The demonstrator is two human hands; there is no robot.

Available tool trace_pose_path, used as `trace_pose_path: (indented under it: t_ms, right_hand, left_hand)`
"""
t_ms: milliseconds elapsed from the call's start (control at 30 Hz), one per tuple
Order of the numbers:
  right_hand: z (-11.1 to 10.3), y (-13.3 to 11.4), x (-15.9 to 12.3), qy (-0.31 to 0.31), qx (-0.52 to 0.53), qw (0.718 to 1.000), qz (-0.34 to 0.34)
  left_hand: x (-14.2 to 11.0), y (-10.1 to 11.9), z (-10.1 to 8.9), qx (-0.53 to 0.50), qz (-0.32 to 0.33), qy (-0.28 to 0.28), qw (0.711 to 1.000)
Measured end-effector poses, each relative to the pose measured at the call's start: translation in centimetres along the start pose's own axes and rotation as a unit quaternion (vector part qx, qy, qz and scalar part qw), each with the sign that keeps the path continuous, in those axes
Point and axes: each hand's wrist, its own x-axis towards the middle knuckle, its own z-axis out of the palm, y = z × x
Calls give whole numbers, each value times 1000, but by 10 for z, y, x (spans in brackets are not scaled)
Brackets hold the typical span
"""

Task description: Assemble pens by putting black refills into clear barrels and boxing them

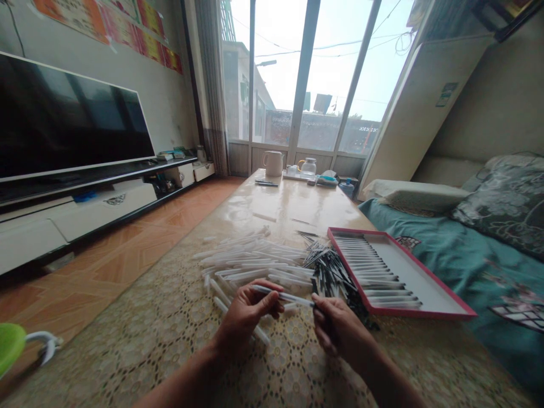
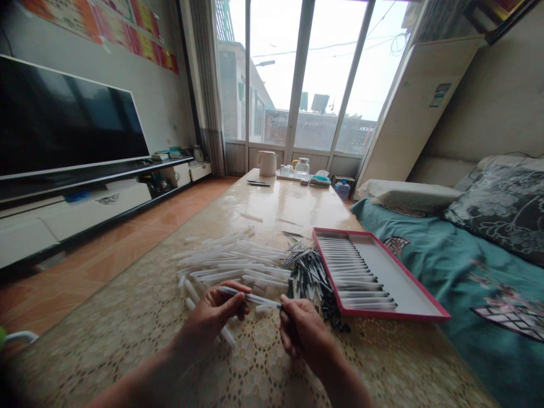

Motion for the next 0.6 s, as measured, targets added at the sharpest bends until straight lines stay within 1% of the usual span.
trace_pose_path:
  t_ms: [33, 67, 100, 133, 167, 200, 267, 367, 433, 467, 533, 567, 600]
  right_hand:
    - [-1, -1, -1, 44, -43, 998, -28]
    - [-1, -3, -3, 99, -97, 988, -74]
    - [-1, -6, -5, 152, -153, 968, -128]
    - [0, -8, -7, 192, -202, 943, -183]
    - [0, -10, -9, 209, -242, 919, -229]
    - [1, -13, -10, 202, -273, 903, -263]
    - [4, -15, -12, 163, -313, 886, -300]
    - [6, -16, -13, 108, -351, 873, -320]
    - [6, -15, -11, 91, -366, 869, -320]
    - [4, -14, -10, 95, -370, 867, -320]
    - [0, -14, -8, 133, -369, 862, -321]
    - [-3, -13, -7, 160, -365, 859, -322]
    - [-6, -13, -5, 189, -361, 855, -321]
  left_hand:
    - [0, 0, 0, 0, -2, -2, 1000]
    - [0, 0, 0, 0, -5, 0, 1000]
    - [0, 0, 0, -2, -7, 4, 1000]
    - [0, 0, 0, -1, -8, 6, 1000]
    - [-1, 0, 0, 3, -7, 8, 1000]
    - [-1, 0, 1, 10, -3, 7, 1000]
    - [-1, 1, 2, 34, 6, -1, 999]
    - [-3, 1, 6, 77, 20, -11, 997]
    - [-4, 1, 8, 109, 33, 1, 993]
    - [-5, 0, 8, 134, 47, 14, 990]
    - [-7, -1, 8, 209, 95, 36, 973]
    - [-8, -1, 7, 260, 126, 34, 957]
    - [-8, -1, 7, 316, 156, 20, 936]
